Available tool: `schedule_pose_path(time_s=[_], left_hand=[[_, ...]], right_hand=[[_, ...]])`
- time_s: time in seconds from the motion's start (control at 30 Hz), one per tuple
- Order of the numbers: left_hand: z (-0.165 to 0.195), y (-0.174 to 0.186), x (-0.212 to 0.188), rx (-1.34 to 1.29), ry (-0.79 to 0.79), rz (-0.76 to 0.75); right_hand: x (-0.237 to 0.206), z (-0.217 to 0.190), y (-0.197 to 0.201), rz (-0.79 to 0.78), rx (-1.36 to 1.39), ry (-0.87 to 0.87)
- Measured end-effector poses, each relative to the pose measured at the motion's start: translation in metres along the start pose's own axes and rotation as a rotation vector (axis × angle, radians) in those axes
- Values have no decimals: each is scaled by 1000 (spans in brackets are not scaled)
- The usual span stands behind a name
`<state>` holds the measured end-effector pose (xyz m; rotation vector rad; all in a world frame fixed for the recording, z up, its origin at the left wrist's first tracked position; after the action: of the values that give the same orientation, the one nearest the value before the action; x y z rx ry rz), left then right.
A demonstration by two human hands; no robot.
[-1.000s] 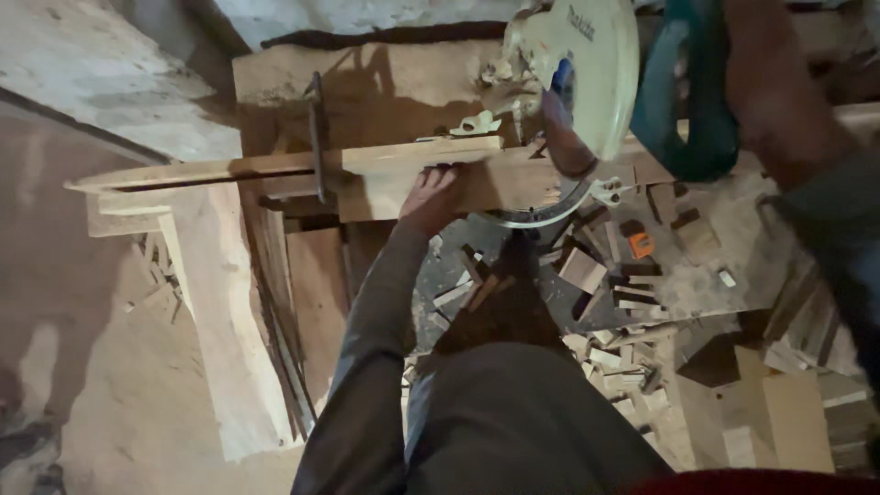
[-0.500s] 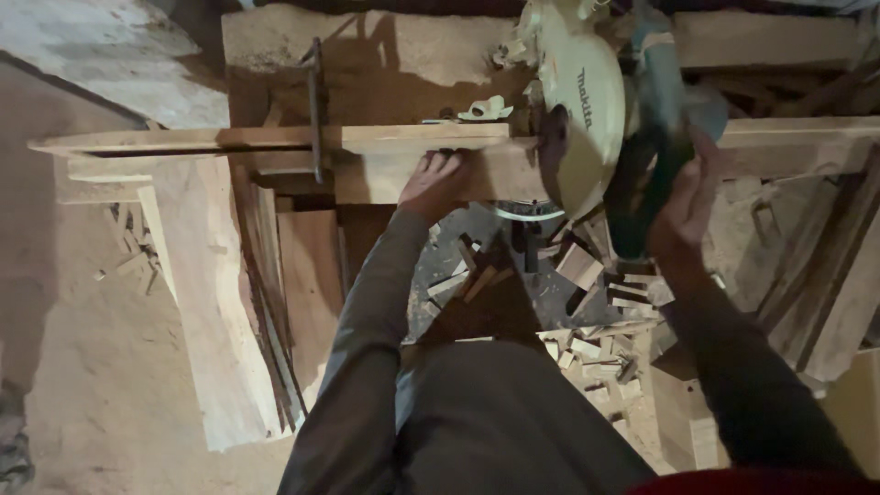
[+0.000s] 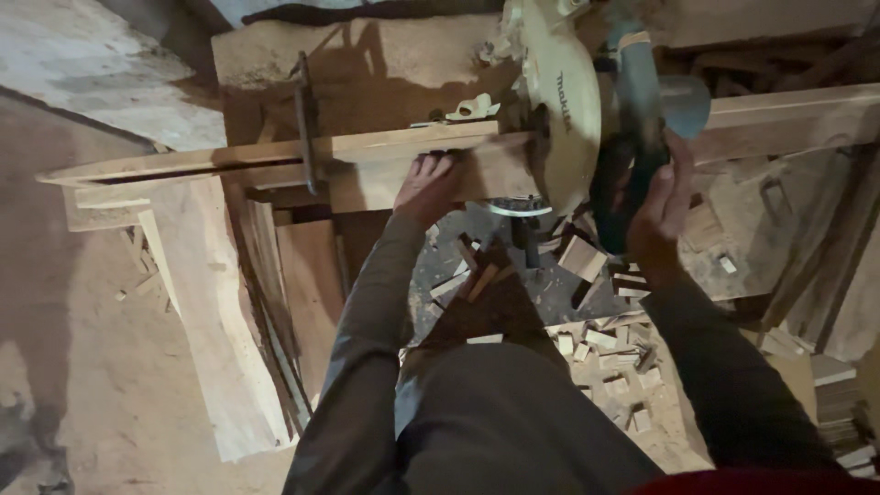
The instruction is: The person picks up wooden planks from a pile and places them on a chop saw workbench. They measure a plank with a tape measure, position it against the saw fence, and cut pieces of wood with the miter saw, moving cut pieces aside and repeating the process with additional boards.
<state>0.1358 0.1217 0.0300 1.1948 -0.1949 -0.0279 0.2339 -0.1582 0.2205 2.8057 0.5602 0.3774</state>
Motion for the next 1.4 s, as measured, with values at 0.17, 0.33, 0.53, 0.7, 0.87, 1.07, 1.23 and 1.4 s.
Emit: schedule_pose_path(time_s=[0.17,0.33,0.53,0.7,0.87,1.07,1.23,1.4], left_hand=[[2,5,1,39,-9,28],[2,6,1,21,-4,27],[3,8,-1,35,3,25],[1,10,4,55,23,-26],[-1,8,3,14,33,-62],[9,21,0,128,-52,118],[22,4,-29,84,88,161],[-31,-41,-123,-913,1019,1007]], right_hand=[[-4,5,-5,-13,79,-57],[-5,32,-3,23,37,-131],[-19,83,-4,44,113,-98],[-28,107,-2,102,151,-67],[-19,82,-6,69,135,-107],[46,-42,2,-81,-169,54],[106,-86,6,-248,12,-19],[72,-14,67,69,-216,252]])
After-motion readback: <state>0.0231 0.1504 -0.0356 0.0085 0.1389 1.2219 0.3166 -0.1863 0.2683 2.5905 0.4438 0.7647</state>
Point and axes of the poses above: each hand's wrist, its own x-axis towards the middle knuckle, its own y-axis out of the back of the hand, z = x × y, the point moved 9 cm from there along x, towards the middle knuckle, and after that the axes turned 8 degrees about -y, right-handed, at the moved point
